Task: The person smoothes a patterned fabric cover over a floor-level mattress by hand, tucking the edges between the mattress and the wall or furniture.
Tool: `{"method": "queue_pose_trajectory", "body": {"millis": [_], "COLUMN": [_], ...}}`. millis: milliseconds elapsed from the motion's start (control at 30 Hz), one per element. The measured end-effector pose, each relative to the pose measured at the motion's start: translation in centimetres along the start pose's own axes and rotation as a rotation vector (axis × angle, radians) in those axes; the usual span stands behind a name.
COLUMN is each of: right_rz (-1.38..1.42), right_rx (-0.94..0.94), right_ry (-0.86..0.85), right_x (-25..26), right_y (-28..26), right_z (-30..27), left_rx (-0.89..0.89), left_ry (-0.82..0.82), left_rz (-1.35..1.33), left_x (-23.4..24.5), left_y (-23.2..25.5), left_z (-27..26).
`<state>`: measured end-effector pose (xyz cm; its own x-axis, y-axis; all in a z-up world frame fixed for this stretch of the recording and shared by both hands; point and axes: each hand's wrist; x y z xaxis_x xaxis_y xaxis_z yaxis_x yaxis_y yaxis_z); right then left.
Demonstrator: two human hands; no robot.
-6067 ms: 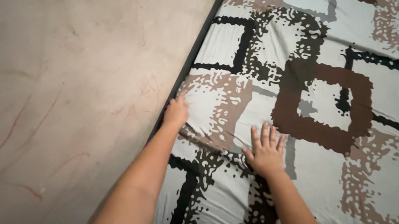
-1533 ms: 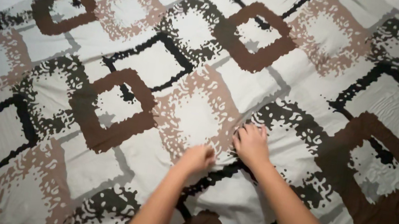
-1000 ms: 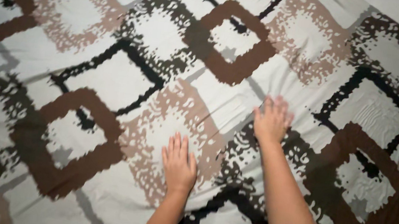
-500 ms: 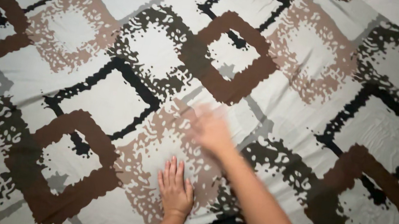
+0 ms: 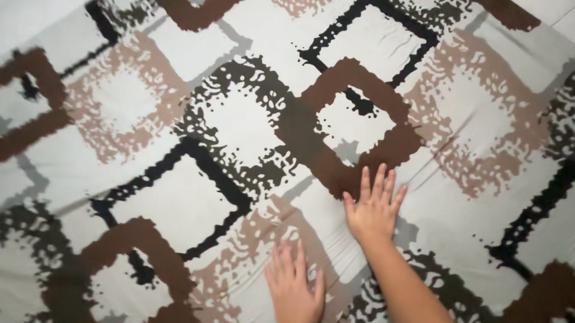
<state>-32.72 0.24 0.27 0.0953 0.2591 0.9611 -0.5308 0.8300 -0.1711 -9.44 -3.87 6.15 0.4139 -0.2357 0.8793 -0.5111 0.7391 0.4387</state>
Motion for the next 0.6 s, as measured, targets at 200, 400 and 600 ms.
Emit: {"method": "queue_pose_trajectory", "body": {"millis": [200, 400, 600], "right_rz": [-0.008, 0.349, 0.057], "right_rx": [0.006, 0.408, 0.280], "right_ry": [-0.031, -0.173, -0.142], "right_x": [-0.5, 1.0, 0.7], "right_y": [0.3, 6.1, 11.7], "right_z": [0.7, 6.0, 21.1], "left_rx": [-0.013, 0.248, 0.224], "left_ry": [0.010, 0.005, 0.111], "left_rz": [0.114, 0.331, 0.217], "left_x": [-5.6, -10.3, -14.4], "left_y": [2.1, 6.5, 10.8], "left_z": [12.4, 20.0, 25.5]}}
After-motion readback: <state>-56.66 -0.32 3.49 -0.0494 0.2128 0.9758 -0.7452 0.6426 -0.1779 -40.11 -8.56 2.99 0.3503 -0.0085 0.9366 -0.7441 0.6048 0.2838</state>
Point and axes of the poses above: each hand's wrist, its own z-axis towards the middle knuckle, its own x-axis out of the back of the hand, y = z × x, and after that the axes turned 5 degrees about -x, right-handed
